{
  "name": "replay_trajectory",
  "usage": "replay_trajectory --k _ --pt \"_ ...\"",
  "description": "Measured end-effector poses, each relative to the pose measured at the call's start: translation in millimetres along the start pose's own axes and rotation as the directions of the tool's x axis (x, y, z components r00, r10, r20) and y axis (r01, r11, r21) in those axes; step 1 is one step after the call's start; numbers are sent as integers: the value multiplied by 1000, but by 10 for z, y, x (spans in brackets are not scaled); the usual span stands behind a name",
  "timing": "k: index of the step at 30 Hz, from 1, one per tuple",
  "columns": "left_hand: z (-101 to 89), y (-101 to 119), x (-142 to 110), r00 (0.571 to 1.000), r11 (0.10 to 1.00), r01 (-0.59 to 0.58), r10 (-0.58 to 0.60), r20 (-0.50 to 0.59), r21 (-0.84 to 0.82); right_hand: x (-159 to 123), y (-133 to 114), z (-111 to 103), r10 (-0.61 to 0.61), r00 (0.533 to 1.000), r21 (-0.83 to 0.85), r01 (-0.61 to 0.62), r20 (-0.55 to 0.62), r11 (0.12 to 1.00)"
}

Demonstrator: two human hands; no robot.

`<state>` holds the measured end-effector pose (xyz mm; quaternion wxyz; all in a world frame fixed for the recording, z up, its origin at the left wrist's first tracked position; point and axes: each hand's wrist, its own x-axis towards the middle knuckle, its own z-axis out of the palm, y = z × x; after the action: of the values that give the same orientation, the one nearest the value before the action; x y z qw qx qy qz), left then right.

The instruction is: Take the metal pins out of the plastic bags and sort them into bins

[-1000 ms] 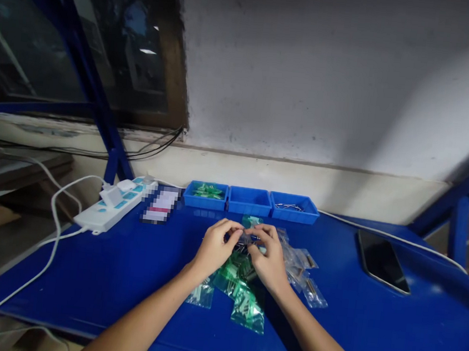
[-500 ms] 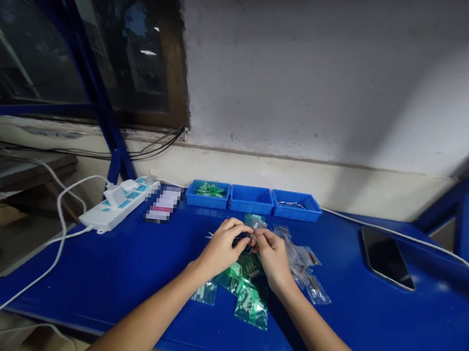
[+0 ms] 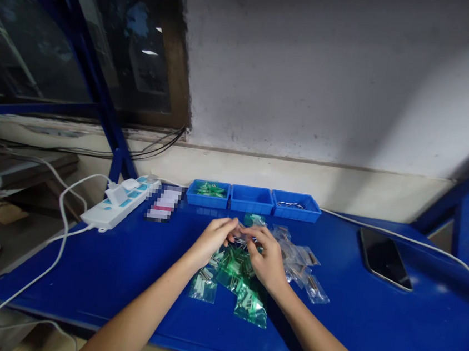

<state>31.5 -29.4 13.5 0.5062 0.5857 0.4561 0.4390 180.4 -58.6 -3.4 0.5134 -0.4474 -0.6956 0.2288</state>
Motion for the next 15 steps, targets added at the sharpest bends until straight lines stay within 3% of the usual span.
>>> replay_trajectory --k 3,6,8,11,15 --pt "-2 12 -6 994 995 -86 89 -62 54 7 19 -6 8 997 -48 -12 -75 999" --pt "17 51 -41 954 934 -241 278 -112 264 30 23 -34 105 982 -23 -110 -156 994" --pt "39 86 -77 905 829 -356 420 -61 431 53 17 -58 176 974 54 -169 -146 984" --pt "76 119 -127 850 694 -468 523 64 547 78 28 -66 290 955 240 -270 -54 933" --pt "115 96 -151 852 667 -488 504 141 564 73 94 -5 350 936 387 -311 -31 868"
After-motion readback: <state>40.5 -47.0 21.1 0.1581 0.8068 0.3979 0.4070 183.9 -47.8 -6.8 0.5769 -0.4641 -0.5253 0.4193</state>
